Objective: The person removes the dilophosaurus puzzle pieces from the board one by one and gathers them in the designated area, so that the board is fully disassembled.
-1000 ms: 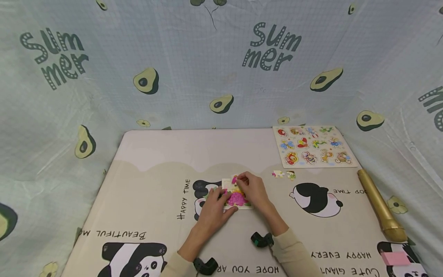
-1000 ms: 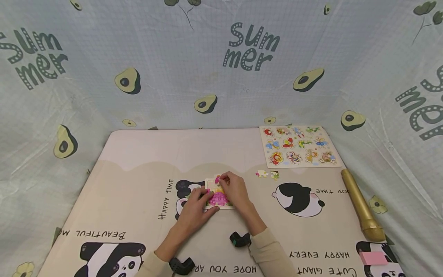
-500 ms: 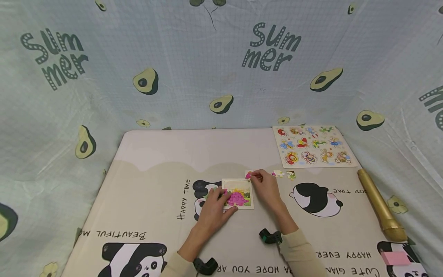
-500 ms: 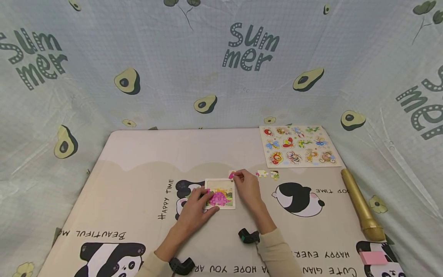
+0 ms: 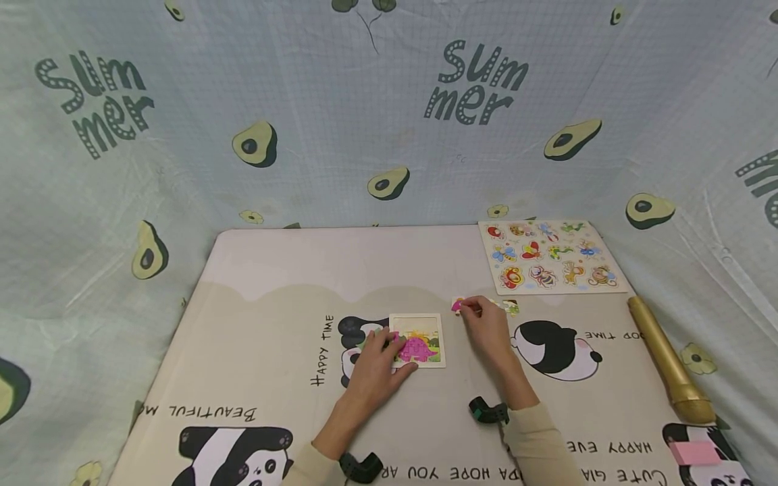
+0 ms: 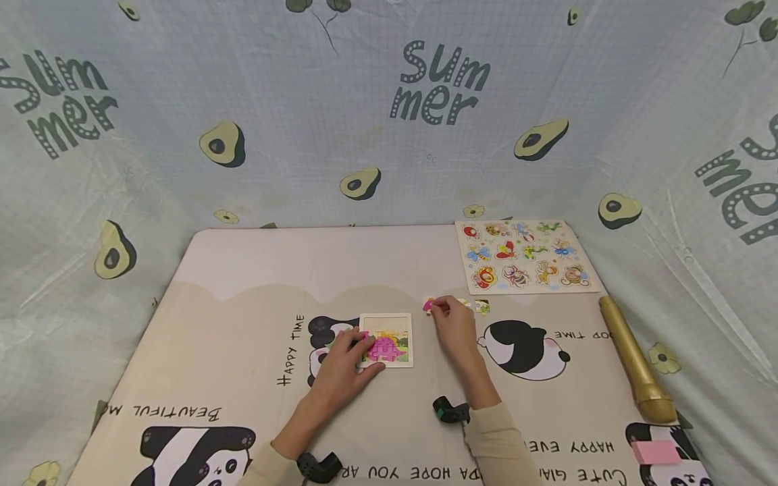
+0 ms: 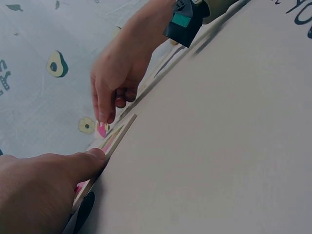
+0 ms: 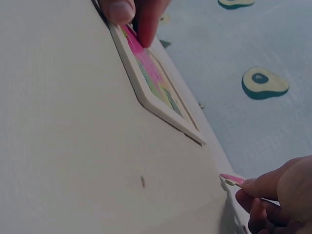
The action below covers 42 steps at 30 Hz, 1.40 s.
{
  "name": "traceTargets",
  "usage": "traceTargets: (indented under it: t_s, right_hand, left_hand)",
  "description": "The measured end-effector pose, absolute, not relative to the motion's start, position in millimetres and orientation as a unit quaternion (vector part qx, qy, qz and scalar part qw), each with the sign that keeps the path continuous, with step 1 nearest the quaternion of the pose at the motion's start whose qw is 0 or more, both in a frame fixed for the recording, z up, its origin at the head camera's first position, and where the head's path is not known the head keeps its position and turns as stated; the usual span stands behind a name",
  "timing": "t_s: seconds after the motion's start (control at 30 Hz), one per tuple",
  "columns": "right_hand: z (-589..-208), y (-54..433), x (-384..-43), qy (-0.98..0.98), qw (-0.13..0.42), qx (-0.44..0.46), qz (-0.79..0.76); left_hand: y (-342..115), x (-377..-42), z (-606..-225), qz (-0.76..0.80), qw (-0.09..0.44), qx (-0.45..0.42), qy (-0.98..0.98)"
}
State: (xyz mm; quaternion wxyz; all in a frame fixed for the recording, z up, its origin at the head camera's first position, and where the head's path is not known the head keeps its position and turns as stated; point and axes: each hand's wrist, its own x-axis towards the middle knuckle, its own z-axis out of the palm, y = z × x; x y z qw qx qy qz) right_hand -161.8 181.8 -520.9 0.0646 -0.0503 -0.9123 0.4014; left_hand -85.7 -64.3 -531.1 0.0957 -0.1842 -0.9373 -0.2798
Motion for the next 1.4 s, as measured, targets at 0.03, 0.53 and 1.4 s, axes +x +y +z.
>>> traceTargets:
  t_s: [0.03,0.53,1.4]
  right_hand:
    - [-521,184,-162,-0.912,0.062,-0.053,0.401]
    - [-521,197,-162,-0.921,0.063,-0.067,0.379]
    - [-521,193,-157,-0.933,0.057,-0.047,0.353]
  left_hand:
    - [-64,-86,-531,-0.279,0.096,-0.184,-0.938]
    - [-64,-85,-533,-0.281,0.098,-0.188,-0.936]
    - [-63,-86,-536,-0.276,0.1,-0.185,-0.938]
